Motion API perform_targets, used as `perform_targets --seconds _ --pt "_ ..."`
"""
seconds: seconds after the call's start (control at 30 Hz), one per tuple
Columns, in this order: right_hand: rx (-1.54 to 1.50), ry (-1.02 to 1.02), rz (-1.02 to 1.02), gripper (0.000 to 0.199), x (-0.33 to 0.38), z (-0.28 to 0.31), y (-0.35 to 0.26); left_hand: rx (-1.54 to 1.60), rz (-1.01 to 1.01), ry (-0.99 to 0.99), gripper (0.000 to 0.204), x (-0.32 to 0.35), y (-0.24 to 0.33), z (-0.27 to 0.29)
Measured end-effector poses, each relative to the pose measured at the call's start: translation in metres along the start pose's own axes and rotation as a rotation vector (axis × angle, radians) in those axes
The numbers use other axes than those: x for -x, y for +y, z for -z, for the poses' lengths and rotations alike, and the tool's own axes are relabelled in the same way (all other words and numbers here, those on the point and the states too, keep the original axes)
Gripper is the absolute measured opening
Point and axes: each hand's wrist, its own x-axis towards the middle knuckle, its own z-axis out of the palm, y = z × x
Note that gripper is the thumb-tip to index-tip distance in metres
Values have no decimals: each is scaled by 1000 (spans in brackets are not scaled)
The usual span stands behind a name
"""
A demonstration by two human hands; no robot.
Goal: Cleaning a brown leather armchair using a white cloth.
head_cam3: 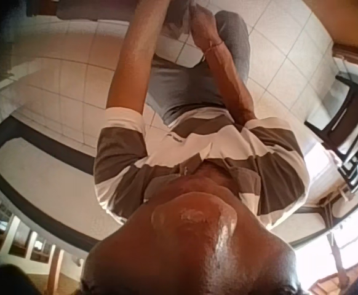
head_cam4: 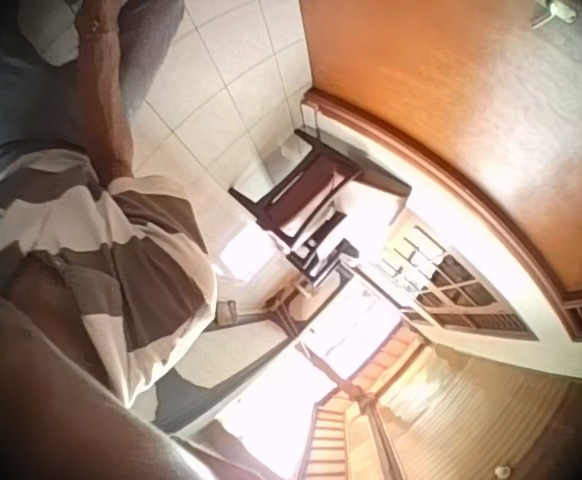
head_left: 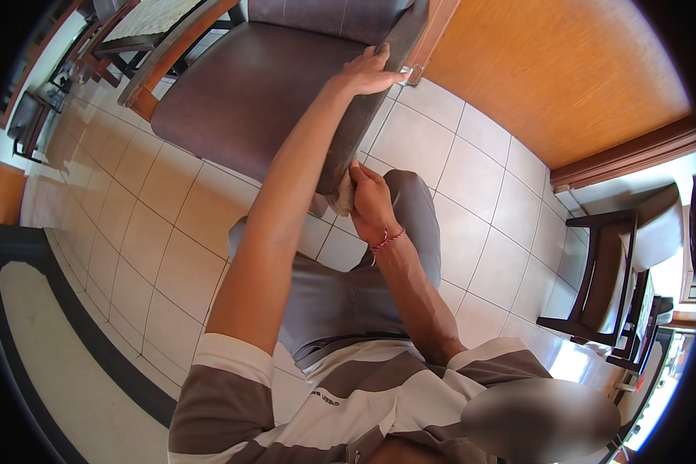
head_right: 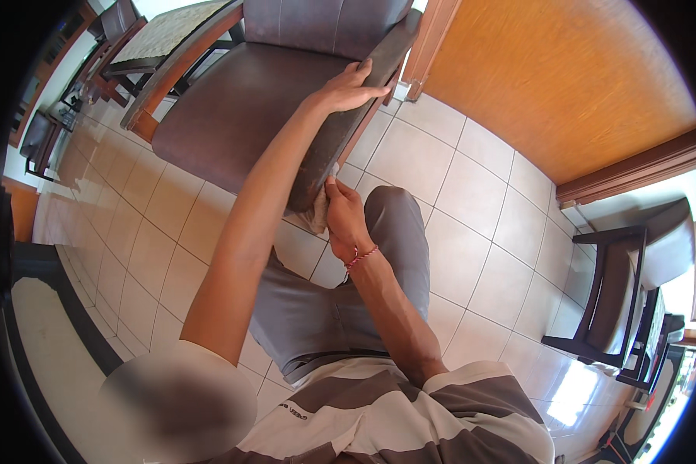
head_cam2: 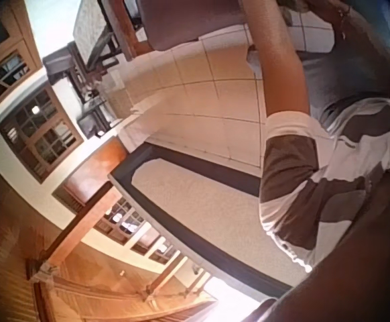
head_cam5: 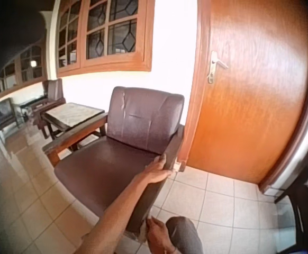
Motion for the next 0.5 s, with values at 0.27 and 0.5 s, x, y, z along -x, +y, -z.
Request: perform_targets --seconds 0.27,0.5 --pt "-202 181 306 31 -54 3 -43 160 -44 -149 91 97 -18 23" --pt "1095 113 970 26 -143 13 -106 -205 80 103 81 170 9 -1"
